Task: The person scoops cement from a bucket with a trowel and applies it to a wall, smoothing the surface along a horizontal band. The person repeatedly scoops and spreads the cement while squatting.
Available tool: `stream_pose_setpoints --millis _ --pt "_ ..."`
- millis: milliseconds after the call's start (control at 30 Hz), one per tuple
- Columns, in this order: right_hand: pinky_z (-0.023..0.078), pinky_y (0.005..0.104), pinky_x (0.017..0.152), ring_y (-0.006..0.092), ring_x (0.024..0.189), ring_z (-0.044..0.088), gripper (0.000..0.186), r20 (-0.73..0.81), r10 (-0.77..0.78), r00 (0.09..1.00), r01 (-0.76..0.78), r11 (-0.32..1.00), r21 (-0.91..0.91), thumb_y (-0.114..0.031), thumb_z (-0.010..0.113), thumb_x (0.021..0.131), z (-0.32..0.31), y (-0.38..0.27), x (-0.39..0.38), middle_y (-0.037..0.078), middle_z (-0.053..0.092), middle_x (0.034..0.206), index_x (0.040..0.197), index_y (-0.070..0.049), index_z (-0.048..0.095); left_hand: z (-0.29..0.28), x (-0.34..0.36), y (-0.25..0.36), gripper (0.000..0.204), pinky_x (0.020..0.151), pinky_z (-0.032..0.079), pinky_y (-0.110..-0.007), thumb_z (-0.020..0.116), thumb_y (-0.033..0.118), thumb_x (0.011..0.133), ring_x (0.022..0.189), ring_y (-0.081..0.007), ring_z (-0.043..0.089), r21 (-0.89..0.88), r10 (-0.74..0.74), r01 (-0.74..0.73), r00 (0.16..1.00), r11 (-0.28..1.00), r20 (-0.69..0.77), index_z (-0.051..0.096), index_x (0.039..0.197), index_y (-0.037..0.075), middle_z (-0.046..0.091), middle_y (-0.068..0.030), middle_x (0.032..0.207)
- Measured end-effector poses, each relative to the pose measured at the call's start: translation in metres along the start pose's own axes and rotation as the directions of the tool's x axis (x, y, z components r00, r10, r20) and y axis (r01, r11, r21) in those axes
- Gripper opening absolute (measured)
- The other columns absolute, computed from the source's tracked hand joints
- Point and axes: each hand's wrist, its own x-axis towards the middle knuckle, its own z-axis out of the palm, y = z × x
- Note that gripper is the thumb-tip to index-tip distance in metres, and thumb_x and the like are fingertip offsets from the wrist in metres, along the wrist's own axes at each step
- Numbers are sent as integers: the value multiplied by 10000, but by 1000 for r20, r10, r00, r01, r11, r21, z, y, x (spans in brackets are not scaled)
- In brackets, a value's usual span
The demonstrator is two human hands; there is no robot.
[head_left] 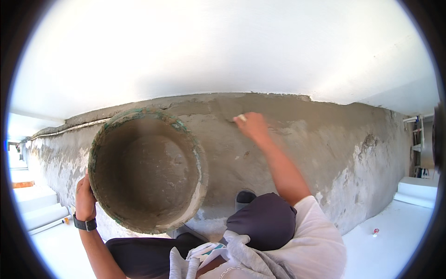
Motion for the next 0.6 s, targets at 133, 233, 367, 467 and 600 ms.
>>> stream_pose_setpoints --millis 133,233,367,467,600 --pt "536 504 816 426 906 681 465 -17 27 999 -26 998 54 -439 659 895 31 -17 13 248 710 911 902 19 734 1 -1 1 437 518 295 -221 439 399 1079 573 -22 422 -23 22 -22 1000 999 -7 684 986 49 600 66 735" --pt "533 502 808 429 890 681 474 -54 98 994 -95 994 56 -440 660 894 18 12 10 254 707 899 898 29 729 -3 0 0 426 533 309 -221 433 373 1083 598 -25 444 -28 -1 2 999 1000 39 686 1000 41 617 54 768" --pt "530 492 750 418 817 685 487 -87 167 982 -166 986 15 -450 651 910 -24 62 -13 248 697 817 872 30 725 -4 3 -8 411 610 385 -226 429 329 1086 699 -48 524 -44 86 -85 996 995 26 685 1044 9 661 10 862" --pt "531 483 718 414 781 680 489 -135 170 976 -170 985 15 -466 638 924 -34 70 -24 237 690 783 861 10 728 -10 4 -9 408 705 437 -242 431 308 1085 796 -76 575 -76 97 -91 992 993 85 677 1086 -17 687 -25 942" --pt "537 495 720 430 787 682 496 -19 67 998 -66 997 41 -449 655 913 -5 31 -11 257 690 792 803 31 709 -14 5 -8 412 787 466 -263 427 301 1085 867 -101 610 -57 55 -49 992 997 111 669 1114 -31 703 -47 998"
